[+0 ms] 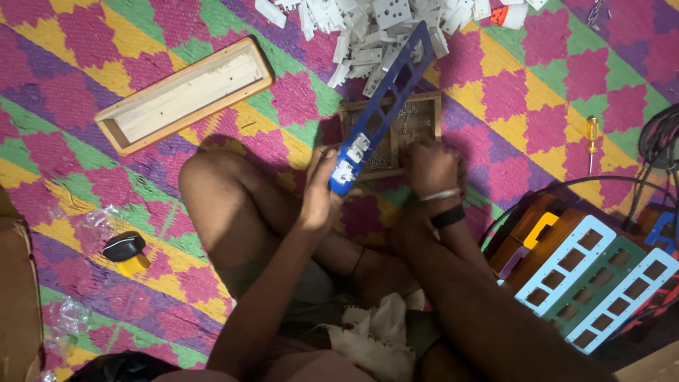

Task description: The person sits on the floor and assembles white plastic electrical components into a blue plastic frame. They pick up small metal fasteners from a wooden box and insert them into the components, securing them into the frame.

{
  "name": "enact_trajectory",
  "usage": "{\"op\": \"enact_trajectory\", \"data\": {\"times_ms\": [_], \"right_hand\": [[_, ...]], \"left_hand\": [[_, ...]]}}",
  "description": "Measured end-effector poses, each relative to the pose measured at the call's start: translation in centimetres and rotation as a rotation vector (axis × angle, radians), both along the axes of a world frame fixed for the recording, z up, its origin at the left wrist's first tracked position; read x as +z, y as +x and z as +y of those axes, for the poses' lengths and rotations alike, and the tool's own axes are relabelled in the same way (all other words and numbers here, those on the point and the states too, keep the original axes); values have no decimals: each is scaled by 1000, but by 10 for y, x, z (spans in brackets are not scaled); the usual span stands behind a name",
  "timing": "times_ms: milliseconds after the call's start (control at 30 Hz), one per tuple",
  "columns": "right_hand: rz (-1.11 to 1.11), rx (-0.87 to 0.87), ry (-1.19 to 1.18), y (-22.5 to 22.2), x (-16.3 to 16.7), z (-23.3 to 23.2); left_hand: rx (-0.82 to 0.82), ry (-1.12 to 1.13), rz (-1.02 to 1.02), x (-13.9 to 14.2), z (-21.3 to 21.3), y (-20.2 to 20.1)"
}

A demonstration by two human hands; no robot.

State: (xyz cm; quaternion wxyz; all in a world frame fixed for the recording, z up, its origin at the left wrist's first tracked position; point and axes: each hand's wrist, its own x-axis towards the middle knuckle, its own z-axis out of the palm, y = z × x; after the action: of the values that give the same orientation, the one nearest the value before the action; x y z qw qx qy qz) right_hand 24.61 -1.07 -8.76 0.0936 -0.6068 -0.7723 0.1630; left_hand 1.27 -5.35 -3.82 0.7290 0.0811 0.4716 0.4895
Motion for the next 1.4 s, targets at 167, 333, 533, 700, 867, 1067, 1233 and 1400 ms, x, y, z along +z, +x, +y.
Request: {"op": "enact_trajectory", "data": {"times_ms": [167, 333, 533, 700, 867, 1067, 1233, 1400], "right_hand": [[-334, -2, -233, -1, -15, 12], [56, 65, 58, -1, -7, 6], [734, -320, -92, -11, 23, -7], [863, -294, -81, -18, 44, -1], [1028, -129, -264, -18, 76, 0], [757, 70, -123, -25, 96, 11], [760, 123, -110, -22, 92, 10], [782, 84, -135, -24, 85, 8]], "left_hand": [[-8, 13, 22, -1, 4, -2], [-17, 22, 0, -8, 2, 0], [-27, 58, -54, -16, 2, 8], [-66, 53, -30, -5, 1, 19], [-131, 63, 120, 7, -1, 26], [-158, 148, 215, 9, 0, 31], [-168, 157, 211, 12, -2, 34], [-165, 188, 233, 13, -1, 34]]}}
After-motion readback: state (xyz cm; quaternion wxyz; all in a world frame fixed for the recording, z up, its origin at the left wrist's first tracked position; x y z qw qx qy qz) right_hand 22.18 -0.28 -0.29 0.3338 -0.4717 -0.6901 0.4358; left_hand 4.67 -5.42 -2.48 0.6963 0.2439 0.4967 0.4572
